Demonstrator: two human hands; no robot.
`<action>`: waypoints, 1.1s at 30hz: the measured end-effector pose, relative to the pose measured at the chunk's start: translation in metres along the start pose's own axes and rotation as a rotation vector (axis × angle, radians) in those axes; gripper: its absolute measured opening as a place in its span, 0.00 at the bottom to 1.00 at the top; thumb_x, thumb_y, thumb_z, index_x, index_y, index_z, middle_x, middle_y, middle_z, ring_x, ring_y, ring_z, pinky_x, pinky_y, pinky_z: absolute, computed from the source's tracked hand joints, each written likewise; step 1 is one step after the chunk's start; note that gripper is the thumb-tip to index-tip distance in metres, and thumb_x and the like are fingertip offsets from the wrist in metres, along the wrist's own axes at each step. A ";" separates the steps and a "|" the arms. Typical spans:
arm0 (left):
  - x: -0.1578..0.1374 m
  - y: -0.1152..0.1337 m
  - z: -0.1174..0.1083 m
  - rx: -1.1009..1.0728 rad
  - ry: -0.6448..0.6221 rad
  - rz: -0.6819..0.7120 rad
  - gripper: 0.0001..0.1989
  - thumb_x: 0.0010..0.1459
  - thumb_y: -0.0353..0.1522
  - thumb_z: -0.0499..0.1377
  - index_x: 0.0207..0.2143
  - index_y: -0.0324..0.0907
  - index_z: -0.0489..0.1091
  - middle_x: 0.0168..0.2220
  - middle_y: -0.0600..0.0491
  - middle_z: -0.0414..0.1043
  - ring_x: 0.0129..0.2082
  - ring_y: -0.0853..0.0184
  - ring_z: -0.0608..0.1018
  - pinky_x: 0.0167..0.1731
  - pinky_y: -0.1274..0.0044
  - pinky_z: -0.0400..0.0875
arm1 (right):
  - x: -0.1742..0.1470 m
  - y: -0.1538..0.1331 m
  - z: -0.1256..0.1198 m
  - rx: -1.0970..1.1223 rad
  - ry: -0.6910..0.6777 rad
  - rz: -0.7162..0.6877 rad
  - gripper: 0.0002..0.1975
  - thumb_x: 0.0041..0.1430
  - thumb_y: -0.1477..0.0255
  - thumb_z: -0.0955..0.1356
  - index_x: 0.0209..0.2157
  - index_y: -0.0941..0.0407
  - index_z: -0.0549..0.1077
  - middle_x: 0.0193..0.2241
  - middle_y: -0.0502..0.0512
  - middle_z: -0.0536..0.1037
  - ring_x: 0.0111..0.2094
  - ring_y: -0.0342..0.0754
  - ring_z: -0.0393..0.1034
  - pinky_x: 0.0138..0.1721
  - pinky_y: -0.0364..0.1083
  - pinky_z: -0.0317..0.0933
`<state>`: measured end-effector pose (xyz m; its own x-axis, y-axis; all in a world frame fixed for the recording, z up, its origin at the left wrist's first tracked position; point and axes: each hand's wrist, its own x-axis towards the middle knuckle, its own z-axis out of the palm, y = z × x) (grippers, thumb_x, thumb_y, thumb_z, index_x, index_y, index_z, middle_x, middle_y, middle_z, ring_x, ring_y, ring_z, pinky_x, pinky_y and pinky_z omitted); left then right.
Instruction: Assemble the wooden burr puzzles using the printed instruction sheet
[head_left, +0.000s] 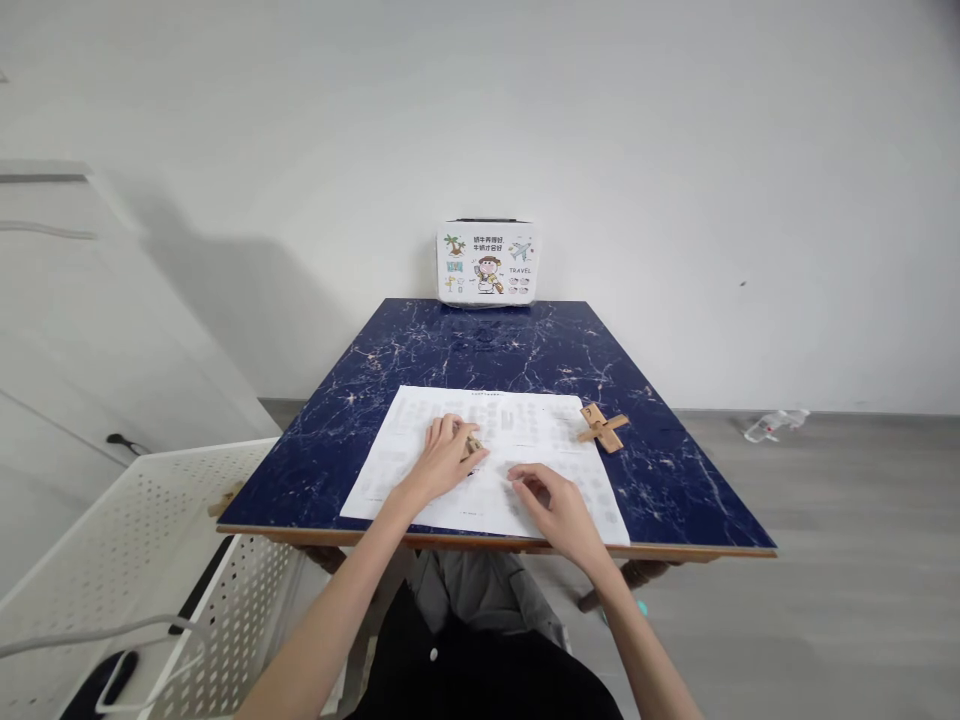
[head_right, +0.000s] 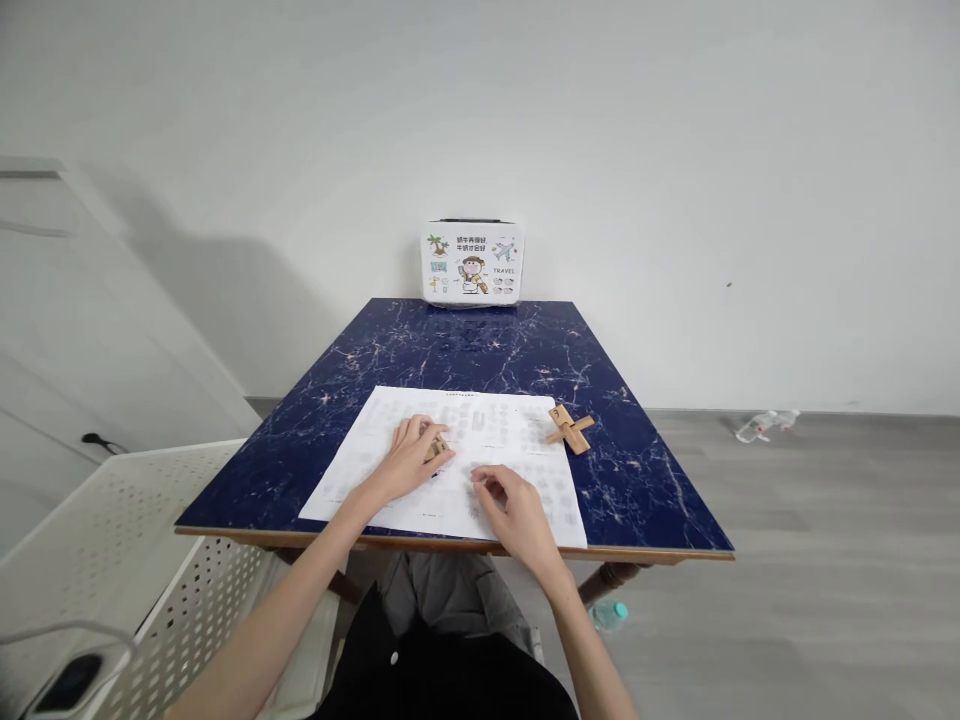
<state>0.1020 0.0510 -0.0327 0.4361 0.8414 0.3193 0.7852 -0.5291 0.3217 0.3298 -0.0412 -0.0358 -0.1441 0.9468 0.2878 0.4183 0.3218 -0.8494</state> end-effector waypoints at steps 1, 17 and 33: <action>0.002 -0.007 -0.002 0.024 0.006 -0.007 0.20 0.67 0.43 0.58 0.57 0.46 0.68 0.53 0.44 0.62 0.54 0.51 0.67 0.58 0.56 0.63 | 0.000 -0.001 -0.001 0.001 -0.007 0.008 0.12 0.70 0.64 0.64 0.44 0.53 0.78 0.39 0.55 0.82 0.36 0.51 0.75 0.41 0.48 0.66; 0.019 -0.104 -0.044 0.154 -0.062 -0.072 0.23 0.68 0.48 0.54 0.58 0.47 0.70 0.55 0.43 0.64 0.52 0.50 0.66 0.55 0.57 0.62 | 0.008 -0.002 -0.018 0.028 -0.195 -0.013 0.12 0.69 0.63 0.65 0.44 0.53 0.80 0.32 0.52 0.80 0.30 0.48 0.70 0.34 0.45 0.60; 0.006 -0.108 -0.039 0.153 0.048 -0.120 0.23 0.67 0.47 0.55 0.58 0.46 0.70 0.55 0.44 0.65 0.53 0.51 0.67 0.58 0.58 0.60 | 0.006 0.017 -0.024 0.198 0.128 0.096 0.24 0.70 0.54 0.64 0.58 0.55 0.66 0.36 0.57 0.83 0.26 0.48 0.74 0.28 0.46 0.67</action>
<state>0.0023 0.1091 -0.0306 0.3164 0.8893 0.3303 0.8895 -0.3991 0.2224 0.3573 -0.0295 -0.0383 0.0075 0.9696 0.2444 0.2386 0.2357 -0.9421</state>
